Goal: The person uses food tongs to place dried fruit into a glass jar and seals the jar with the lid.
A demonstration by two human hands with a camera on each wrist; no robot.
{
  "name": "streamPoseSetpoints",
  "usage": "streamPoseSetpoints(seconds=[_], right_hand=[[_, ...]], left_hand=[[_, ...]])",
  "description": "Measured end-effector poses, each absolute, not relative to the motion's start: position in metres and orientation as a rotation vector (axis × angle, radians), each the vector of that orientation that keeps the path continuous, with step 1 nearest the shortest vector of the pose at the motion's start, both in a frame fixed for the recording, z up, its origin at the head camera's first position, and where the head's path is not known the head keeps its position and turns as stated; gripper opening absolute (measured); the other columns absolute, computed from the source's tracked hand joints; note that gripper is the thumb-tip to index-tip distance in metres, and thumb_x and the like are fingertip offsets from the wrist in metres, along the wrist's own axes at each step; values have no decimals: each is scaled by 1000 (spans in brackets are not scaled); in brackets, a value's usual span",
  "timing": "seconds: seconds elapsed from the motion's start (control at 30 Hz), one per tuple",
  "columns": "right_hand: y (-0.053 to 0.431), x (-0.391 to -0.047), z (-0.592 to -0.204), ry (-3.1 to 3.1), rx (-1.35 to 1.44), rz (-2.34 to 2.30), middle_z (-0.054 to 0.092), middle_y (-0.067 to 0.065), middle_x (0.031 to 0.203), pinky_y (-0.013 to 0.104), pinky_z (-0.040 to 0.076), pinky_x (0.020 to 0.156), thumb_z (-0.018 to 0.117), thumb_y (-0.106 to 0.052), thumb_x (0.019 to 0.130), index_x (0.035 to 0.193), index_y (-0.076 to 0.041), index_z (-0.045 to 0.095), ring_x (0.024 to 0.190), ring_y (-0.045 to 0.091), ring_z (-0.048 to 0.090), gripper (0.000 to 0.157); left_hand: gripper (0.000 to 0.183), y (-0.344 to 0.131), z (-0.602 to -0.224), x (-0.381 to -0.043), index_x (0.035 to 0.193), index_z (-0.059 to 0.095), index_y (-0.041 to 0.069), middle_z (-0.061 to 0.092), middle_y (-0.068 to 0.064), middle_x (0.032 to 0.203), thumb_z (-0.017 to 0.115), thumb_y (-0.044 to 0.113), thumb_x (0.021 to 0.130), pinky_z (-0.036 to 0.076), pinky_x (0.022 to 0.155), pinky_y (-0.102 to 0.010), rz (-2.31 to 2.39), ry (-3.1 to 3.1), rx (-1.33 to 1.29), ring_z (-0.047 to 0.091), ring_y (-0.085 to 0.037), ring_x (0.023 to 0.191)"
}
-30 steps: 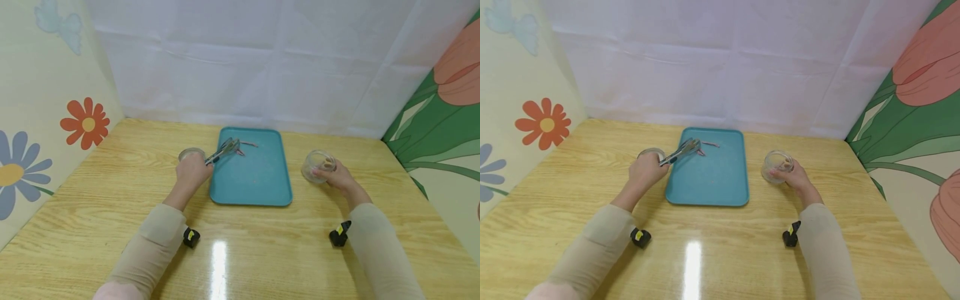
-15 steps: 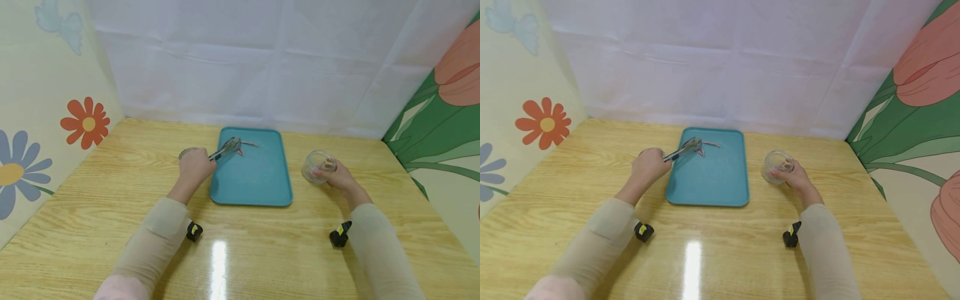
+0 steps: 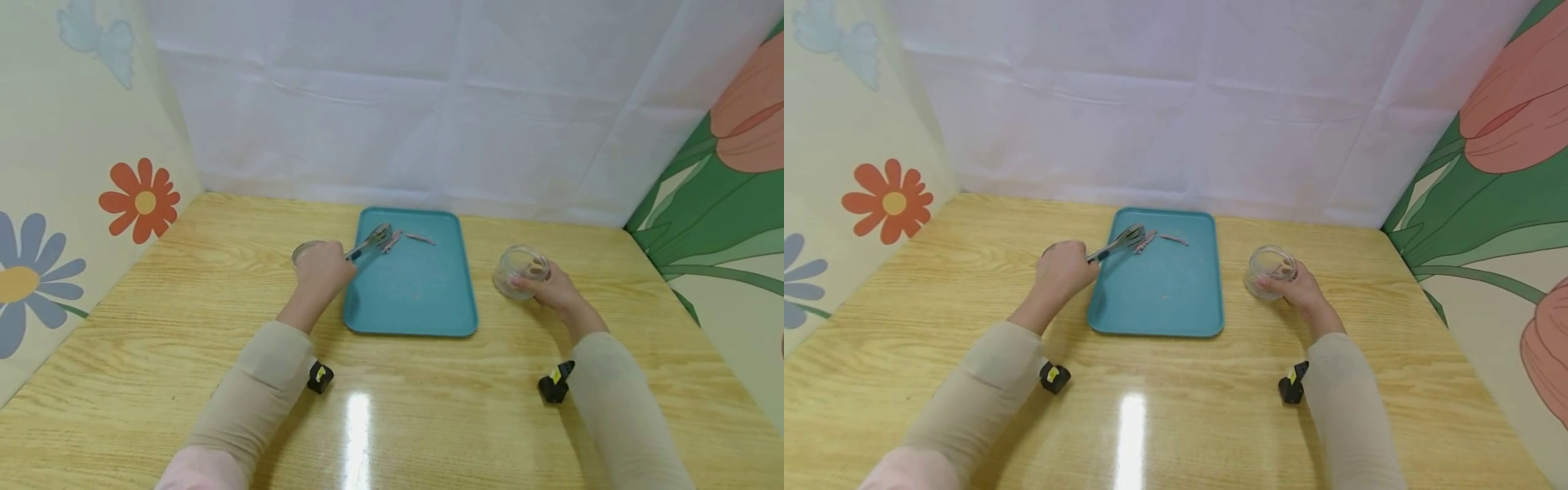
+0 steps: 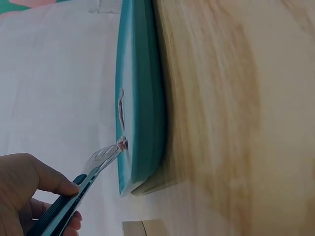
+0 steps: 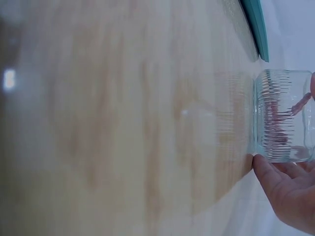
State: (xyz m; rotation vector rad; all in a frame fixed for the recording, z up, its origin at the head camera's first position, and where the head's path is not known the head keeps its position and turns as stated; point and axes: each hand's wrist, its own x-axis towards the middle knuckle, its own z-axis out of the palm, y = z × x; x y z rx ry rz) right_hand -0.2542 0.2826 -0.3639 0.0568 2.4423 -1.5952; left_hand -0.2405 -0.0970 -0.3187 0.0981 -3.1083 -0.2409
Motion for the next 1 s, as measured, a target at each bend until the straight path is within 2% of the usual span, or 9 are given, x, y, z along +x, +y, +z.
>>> streamPoseSetpoints(seconds=[0.27, 0.6, 1.0], right_hand=[[282, -253, -362, 2450, 64, -1582, 29, 20, 129, 46, 28, 90, 66, -37, 74, 137, -5, 11, 114, 33, 31, 90], [281, -253, -362, 2454, 98, -1567, 26, 20, 131, 46, 27, 91, 66, -38, 74, 138, -6, 8, 115, 34, 29, 92], [281, -253, -362, 2454, 89, -1564, 24, 20, 133, 46, 28, 90, 66, -40, 73, 138, -7, 6, 116, 34, 29, 94]], left_hand=[[17, -96, -319, -240, 60, 49, 8, 47, -7, 56, 47, 18, 75, 32, 39, -31, -226, -3117, 82, 42, -19, 49], [13, -99, -324, -239, 65, 51, 7, 50, -8, 61, 48, 15, 74, 36, 42, -36, -280, -3053, 39, 47, -22, 54], [19, -104, -328, -237, 60, 50, 5, 49, -9, 59, 48, 17, 75, 38, 47, -37, -275, -2964, 7, 48, -24, 55]])
